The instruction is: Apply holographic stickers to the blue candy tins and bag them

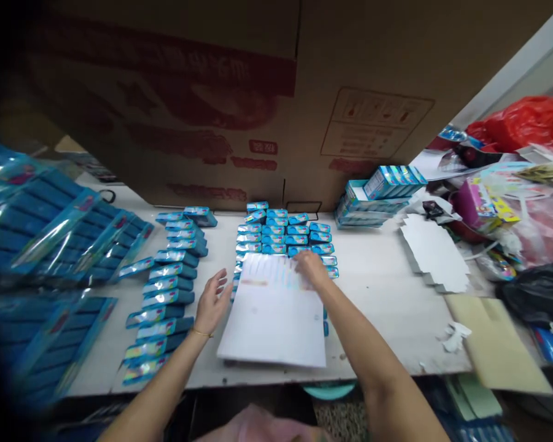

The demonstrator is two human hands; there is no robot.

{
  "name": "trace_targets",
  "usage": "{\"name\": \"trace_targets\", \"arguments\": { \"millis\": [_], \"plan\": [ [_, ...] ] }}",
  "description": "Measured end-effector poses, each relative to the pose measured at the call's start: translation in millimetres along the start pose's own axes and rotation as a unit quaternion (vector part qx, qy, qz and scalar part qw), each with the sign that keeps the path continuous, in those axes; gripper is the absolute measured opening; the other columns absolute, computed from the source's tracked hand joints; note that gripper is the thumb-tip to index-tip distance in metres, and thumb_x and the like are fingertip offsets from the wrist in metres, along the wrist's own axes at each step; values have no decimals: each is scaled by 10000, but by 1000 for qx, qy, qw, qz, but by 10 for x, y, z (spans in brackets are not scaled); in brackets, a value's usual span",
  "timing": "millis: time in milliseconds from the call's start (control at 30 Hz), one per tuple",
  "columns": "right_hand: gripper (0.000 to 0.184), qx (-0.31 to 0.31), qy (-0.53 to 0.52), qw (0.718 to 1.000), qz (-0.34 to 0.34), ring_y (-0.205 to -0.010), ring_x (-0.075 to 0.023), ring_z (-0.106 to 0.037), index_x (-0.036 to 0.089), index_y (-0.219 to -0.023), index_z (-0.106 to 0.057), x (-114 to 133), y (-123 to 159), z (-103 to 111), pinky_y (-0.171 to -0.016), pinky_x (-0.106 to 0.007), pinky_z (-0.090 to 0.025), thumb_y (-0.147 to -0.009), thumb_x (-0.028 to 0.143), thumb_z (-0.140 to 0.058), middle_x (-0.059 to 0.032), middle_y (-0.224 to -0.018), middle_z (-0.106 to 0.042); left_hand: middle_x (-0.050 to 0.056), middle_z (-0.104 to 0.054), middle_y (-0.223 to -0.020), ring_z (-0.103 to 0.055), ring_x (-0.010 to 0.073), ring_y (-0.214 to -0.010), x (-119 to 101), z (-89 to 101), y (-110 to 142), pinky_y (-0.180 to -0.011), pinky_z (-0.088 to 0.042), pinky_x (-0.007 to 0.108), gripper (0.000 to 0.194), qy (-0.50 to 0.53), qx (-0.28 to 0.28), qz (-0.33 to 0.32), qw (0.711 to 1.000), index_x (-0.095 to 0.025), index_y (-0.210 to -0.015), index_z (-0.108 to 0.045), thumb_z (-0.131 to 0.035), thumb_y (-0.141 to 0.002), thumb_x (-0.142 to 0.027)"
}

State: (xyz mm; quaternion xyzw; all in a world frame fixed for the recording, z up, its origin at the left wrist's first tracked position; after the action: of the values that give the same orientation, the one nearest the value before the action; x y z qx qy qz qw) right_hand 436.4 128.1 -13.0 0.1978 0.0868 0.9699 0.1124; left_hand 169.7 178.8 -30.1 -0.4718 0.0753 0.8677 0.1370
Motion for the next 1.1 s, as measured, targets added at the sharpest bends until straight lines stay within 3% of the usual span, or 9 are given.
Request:
{"name": "trace_targets", "arguments": {
  "millis": [100, 233, 300, 367, 533, 633, 733, 933, 1100],
  "plan": [
    [240, -92, -105, 987, -78, -854, -168, -577, 197, -898, -661, -707, 282, 425, -803, -286, -418, -690, 169, -544, -35, -914, -652, 151, -494, -1164, -467, 226, -1095, 72, 33, 325, -925, -393, 408, 434, -71, -43, -15, 996, -127, -1185, -432, -374, -811, -342],
    [215, -176, -184, 948, -189, -663, -150, -570, 151, -780, -672, -1796, 748, 864, -661, -265, -441, -593, 205, -580, -19, -690, -645, 151, -446, -1250, -364, 230, -1200, -52, -78, 610, -997, -316, 413, 451, -155, -33, -83, 984, -119, -1229, -397, -335, -837, -334],
    [235, -229, -252, 911, -233, -593, -128, -544, 132, -755, -662, -2175, 952, 938, -586, -245, -434, -550, 227, -598, -11, -638, -626, 160, -409, -1293, -311, 228, -1239, -161, -178, 687, -1015, -287, 411, 475, -192, -20, -107, 975, -96, -1259, -361, -316, -847, -329],
    [258, -249, -325, 873, -265, -536, -107, -516, 127, -738, -650, -2364, 1105, 834, -521, -226, -420, -512, 246, -615, 3, -592, -605, 166, -352, -1341, -242, 242, -1276, -267, -325, 732, -1027, -247, 437, 506, -236, -1, -117, 965, -82, -1284, -328, -309, -851, -343],
    [229, -192, -380, 838, -342, -485, -103, -506, 129, -662, -628, -2295, 1442, 220, -467, -219, -416, -461, 238, -609, 13, -512, -579, 116, -239, -1409, -161, 270, -1303, -441, -831, 772, -1032, -127, 522, 561, -328, 72, -119, 934, -138, -1326, -279, -314, -839, -415],
    [263, -212, -399, 824, -342, -513, -118, -536, 132, -684, -627, -2194, 1616, 24, -491, -230, -442, -463, 274, -610, -4, -556, -607, 71, -240, -1413, -192, 240, -1297, -479, -962, 765, -1044, -81, 515, 535, -341, 90, -123, 927, -182, -1326, -287, -292, -845, -416],
    [319, -249, -424, 807, -328, -534, -129, -550, 126, -726, -634, -2169, 1717, 1, -498, -237, -453, -465, 309, -619, -15, -585, -621, 40, -270, -1402, -230, 226, -1285, -461, -899, 766, -1048, -88, 504, 487, -328, 103, -135, 929, -214, -1314, -315, -275, -855, -373],
    [383, -261, -438, 805, -303, -570, -147, -575, 116, -779, -644, -2160, 1741, 87, -527, -259, -476, -475, 348, -638, -30, -640, -642, 35, -367, -1354, -300, 251, -1248, -315, -533, 745, -1024, -121, 542, 431, -322, 93, -119, 934, -252, -1255, -418, -271, -853, -305],
    [403, -297, -454, 779, -315, -583, -146, -582, 122, -805, -647, -2194, 1772, 55, -557, -264, -485, -471, 348, -656, -24, -653, -647, 82, -288, -1394, -217, 297, -1278, -280, -583, 758, -1012, -145, 545, 478, -355, 66, -76, 930, -180, -1281, -388, -305, -835, -332]
  ]
}}
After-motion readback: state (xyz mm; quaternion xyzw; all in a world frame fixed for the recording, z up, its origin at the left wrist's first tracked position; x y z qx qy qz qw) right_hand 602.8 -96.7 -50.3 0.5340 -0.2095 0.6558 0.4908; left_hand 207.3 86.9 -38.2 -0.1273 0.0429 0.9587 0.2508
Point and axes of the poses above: each hand's wrist, its own y-axis away from the middle knuckle, its own z-axis out of the back of the hand, x = y × z, the point moved 10 cm from there along -y, towards the middle knuckle
